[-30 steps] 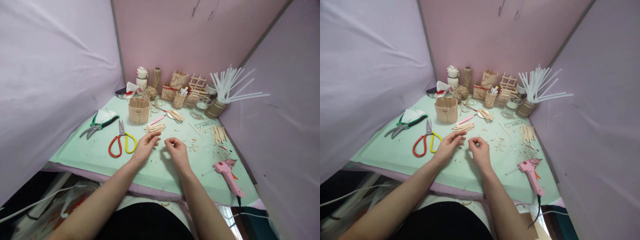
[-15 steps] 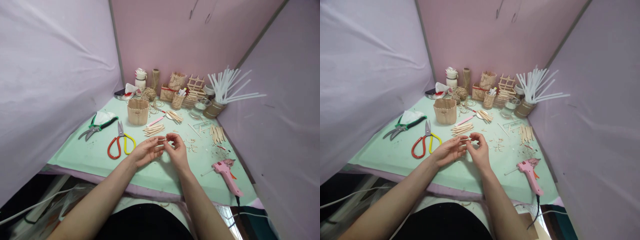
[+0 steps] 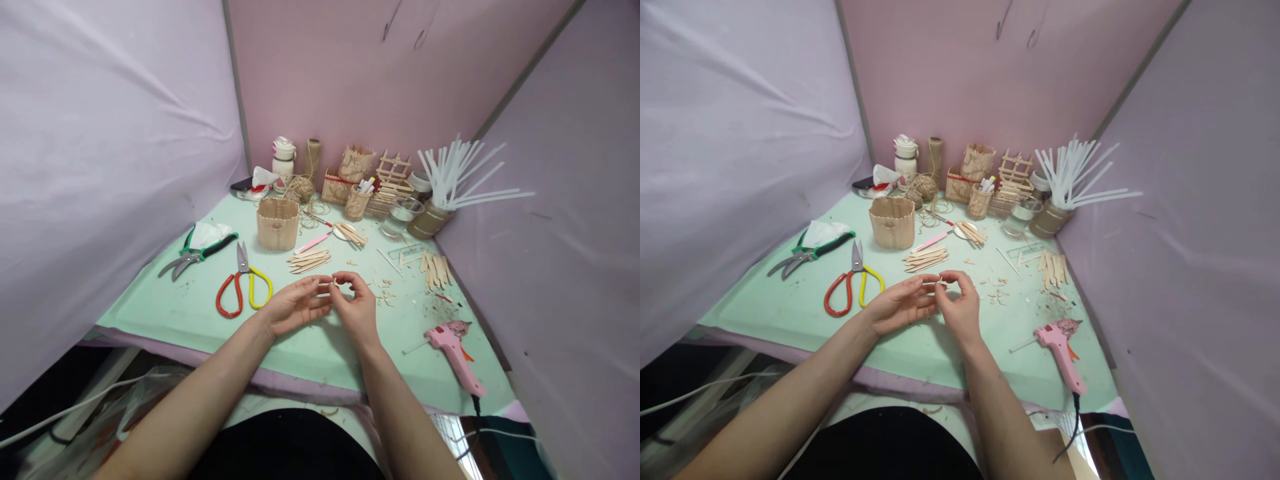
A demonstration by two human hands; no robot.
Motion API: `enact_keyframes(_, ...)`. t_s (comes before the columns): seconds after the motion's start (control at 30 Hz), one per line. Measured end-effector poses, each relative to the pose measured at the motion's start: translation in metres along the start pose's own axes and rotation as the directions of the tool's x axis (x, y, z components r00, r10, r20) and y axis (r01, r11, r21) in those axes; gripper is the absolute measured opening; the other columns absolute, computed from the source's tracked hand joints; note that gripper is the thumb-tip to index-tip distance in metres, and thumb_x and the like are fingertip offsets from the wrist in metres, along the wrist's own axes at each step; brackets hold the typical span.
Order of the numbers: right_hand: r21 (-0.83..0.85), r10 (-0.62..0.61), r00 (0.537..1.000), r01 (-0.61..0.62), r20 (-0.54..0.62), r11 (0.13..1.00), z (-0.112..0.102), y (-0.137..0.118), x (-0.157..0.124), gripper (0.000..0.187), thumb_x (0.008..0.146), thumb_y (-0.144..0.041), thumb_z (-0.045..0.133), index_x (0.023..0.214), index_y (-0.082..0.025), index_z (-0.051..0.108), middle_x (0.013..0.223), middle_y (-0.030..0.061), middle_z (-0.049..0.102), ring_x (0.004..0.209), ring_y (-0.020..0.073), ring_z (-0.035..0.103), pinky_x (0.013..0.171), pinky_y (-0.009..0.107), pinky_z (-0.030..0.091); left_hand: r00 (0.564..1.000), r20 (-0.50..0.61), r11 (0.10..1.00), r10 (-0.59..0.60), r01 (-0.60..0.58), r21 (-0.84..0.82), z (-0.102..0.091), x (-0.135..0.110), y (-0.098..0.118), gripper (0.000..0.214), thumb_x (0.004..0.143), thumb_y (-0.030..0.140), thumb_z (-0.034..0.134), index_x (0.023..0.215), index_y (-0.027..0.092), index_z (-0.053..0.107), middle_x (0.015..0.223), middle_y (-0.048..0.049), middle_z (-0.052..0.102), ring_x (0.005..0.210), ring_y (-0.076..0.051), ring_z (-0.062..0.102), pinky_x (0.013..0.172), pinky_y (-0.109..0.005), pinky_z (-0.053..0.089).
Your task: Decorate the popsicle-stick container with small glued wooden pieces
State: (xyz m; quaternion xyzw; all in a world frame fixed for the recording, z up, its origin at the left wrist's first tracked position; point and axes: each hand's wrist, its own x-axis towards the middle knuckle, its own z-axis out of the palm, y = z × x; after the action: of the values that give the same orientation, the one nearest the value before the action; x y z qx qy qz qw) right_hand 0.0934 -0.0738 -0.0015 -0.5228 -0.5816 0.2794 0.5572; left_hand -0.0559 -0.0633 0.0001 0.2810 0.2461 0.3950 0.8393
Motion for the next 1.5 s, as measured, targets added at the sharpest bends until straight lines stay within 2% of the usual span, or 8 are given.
enact_keyframes(0.5,0.027,0.002,1.0,-0.002,-0.003,1.0,0.001,0.001,-0.001,0.009,0.074,-0.023,0.06,0.083,-0.02,0.06,0.083,0.0009,0.062,0.082,0.0175,0.056,0.08,0.031,0.044,0.956,-0.222,0.979,0.192,-0.17,0.112,0.004,0.006,-0.002,0.026,0.072,0.024,0.074,0.094,0.016,0.061,0.097,-0.006,0.065,0.089,-0.016,0.064,0.078,-0.027,0.049)
enact_keyframes(0.57,0.036,0.007,1.0,-0.007,-0.007,0.999,0.001,0.0,0.0,0.008,0.075,-0.023,0.061,0.083,-0.02,0.06,0.082,0.0006,0.061,0.081,0.0171,0.056,0.08,0.031,0.043,0.89,-0.341,0.952,0.302,-0.263,0.156,0.004,0.008,-0.001,0.033,0.07,0.021,0.075,0.097,0.018,0.058,0.097,-0.0051,0.063,0.086,-0.015,0.064,0.075,-0.026,0.048)
enact_keyframes(0.63,0.042,0.015,1.0,-0.015,-0.004,0.999,0.001,0.0,0.0,0.008,0.075,-0.023,0.061,0.082,-0.02,0.06,0.081,0.0002,0.061,0.08,0.0165,0.056,0.079,0.03,0.043,0.772,-0.44,0.888,0.459,-0.381,0.258,0.003,0.009,0.0,0.04,0.068,0.02,0.075,0.103,0.02,0.054,0.1,-0.0034,0.061,0.087,-0.013,0.062,0.074,-0.025,0.048)
enact_keyframes(0.73,0.024,0.013,1.0,-0.013,0.001,1.0,0.002,0.0,0.0,0.007,0.076,-0.023,0.061,0.083,-0.02,0.06,0.079,0.0,0.061,0.078,0.0164,0.056,0.077,0.03,0.043,0.637,-0.423,0.761,0.645,-0.485,0.431,0.001,0.011,-0.002,0.047,0.069,0.02,0.074,0.11,0.024,0.051,0.106,-0.0024,0.057,0.094,-0.013,0.059,0.078,-0.025,0.047)
enact_keyframes(0.8,-0.021,-0.027,1.0,0.027,-0.001,0.999,0.002,0.0,-0.001,0.008,0.076,-0.023,0.06,0.083,-0.021,0.061,0.078,-0.0002,0.062,0.076,0.0164,0.056,0.076,0.03,0.043,0.684,-0.351,0.754,0.64,-0.469,0.46,0.001,0.01,-0.004,0.046,0.07,0.022,0.074,0.111,0.023,0.052,0.106,-0.0033,0.057,0.097,-0.014,0.058,0.081,-0.027,0.046)
enact_keyframes(0.9,-0.165,-0.143,0.99,0.142,0.008,0.976,0.004,0.001,-0.003,0.006,0.076,-0.022,0.061,0.082,-0.022,0.061,0.077,-0.0008,0.063,0.076,0.0168,0.056,0.079,0.033,0.041,0.835,-0.271,0.85,0.478,-0.363,0.382,0.003,0.008,-0.006,0.044,0.071,0.024,0.074,0.109,0.02,0.053,0.099,-0.0047,0.062,0.092,-0.015,0.061,0.081,-0.029,0.046)
enact_keyframes(1.0,-0.323,-0.247,0.968,0.244,0.031,0.914,0.006,0.002,-0.005,0.005,0.075,-0.021,0.063,0.08,-0.022,0.062,0.078,-0.0009,0.064,0.08,0.0177,0.057,0.083,0.035,0.036,0.903,-0.234,0.909,0.36,-0.284,0.305,0.007,0.005,-0.005,0.046,0.07,0.024,0.076,0.109,0.019,0.053,0.094,-0.005,0.065,0.089,-0.016,0.063,0.081,-0.03,0.047)
enact_keyframes(1.5,-0.422,-0.357,0.931,0.357,0.083,0.833,0.009,0.005,-0.008,0.015,0.077,-0.018,0.061,0.091,-0.023,0.064,0.085,0.0014,0.062,0.087,0.0188,0.056,0.082,0.035,0.034,0.944,-0.239,0.971,0.228,-0.201,0.13,0.003,0.006,-0.002,0.04,0.07,0.012,0.075,0.106,0.014,0.057,0.082,-0.0037,0.068,0.074,-0.011,0.065,0.068,-0.021,0.052)
